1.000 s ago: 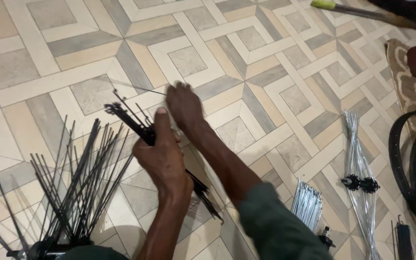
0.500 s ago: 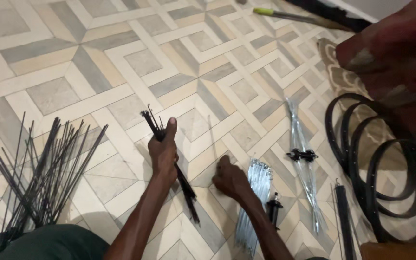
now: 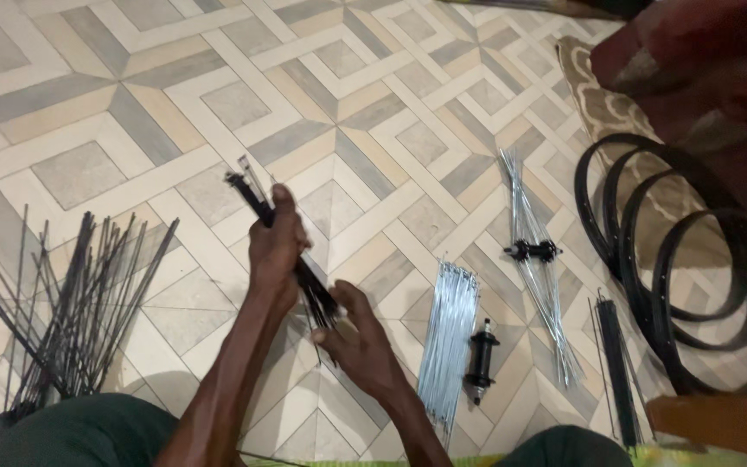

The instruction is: The person inserts metal spokes into a bicycle hub, alternating between black and silver spokes. They arrange the spokes in a radial pattern and secure them into the hub's holes.

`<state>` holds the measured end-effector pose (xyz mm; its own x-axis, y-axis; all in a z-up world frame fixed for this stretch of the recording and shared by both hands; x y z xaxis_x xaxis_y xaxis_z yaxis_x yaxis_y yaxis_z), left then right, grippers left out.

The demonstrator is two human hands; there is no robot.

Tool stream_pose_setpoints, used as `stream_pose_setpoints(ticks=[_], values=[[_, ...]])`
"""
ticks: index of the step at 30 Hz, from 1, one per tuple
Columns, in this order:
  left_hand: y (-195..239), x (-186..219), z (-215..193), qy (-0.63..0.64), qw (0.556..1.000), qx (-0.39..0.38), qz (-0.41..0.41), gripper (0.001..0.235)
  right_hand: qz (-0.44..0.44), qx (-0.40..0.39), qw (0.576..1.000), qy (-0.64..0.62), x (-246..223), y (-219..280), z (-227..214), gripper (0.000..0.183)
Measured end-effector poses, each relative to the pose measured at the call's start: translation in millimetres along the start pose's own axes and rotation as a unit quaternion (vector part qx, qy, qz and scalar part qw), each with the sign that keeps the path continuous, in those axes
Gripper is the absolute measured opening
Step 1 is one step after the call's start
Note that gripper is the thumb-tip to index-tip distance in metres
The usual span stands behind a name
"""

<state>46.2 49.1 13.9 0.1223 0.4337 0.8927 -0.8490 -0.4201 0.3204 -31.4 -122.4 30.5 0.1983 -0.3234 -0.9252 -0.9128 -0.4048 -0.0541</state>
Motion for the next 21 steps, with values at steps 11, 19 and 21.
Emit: stream_pose_setpoints(ticks=[11,19,21], values=[[107.6,45.9,94.5,-0.185,0.891,-0.403,0.097,0.039,-0.039,0.087,0.990,-0.108,44.8,-31.3,-6.8,0.024],[81.4,11.5,85.1,-0.221,0.886,-0.397,0.089,0.045,-0.034,0.112,0.993,-0.029,148.6,-27.4,2.5,0.043],[66.3,-20.3,80.6,-0.283,0.893,-0.348,0.026,0.044,-0.040,0.117,0.987,-0.102,148.8,-33.2,6.0,0.044]])
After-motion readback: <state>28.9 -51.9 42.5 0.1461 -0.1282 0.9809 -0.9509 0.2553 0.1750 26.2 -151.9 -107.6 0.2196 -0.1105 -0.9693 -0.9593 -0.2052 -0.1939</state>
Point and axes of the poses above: each hand's wrist, its own y-axis away from the middle knuckle, its own z-axis out of the palm, x = y × z, the point moved 6 cm from there along -y, towards the middle knuckle, and after that the axes turned 1 degree about -x, right-handed, at the moved point
